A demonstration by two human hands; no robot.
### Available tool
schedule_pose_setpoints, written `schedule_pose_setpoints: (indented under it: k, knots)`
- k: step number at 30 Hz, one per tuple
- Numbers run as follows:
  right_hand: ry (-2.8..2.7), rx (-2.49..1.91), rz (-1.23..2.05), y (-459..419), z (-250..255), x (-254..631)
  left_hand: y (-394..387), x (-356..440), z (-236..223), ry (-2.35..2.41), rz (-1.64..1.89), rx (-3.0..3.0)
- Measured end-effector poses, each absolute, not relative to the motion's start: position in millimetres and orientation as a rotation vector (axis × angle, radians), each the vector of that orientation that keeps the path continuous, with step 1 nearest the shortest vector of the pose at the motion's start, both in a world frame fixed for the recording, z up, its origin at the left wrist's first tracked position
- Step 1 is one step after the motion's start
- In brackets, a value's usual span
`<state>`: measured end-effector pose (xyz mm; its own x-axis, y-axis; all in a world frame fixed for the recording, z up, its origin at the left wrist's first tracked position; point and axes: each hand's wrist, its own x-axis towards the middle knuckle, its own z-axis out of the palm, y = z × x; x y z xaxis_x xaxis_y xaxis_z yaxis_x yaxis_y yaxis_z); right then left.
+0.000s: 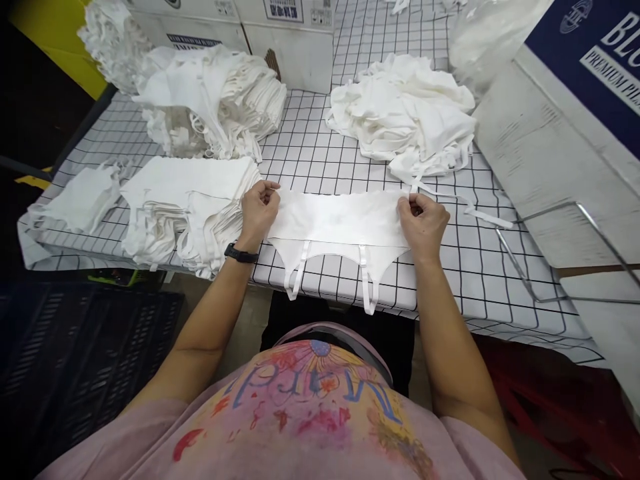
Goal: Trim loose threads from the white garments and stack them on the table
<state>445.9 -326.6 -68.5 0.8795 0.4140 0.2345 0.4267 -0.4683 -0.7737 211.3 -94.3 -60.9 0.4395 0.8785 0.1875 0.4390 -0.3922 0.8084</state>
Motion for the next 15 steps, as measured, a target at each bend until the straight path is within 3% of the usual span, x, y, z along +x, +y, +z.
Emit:
schedule_pose_setpoints:
  k: [15]
  knots:
    - [-0.556,-2.038,0.004,-329.5,-68.6,446.5,-90.5,214.4,-62.5,1.101,0.776,1.718]
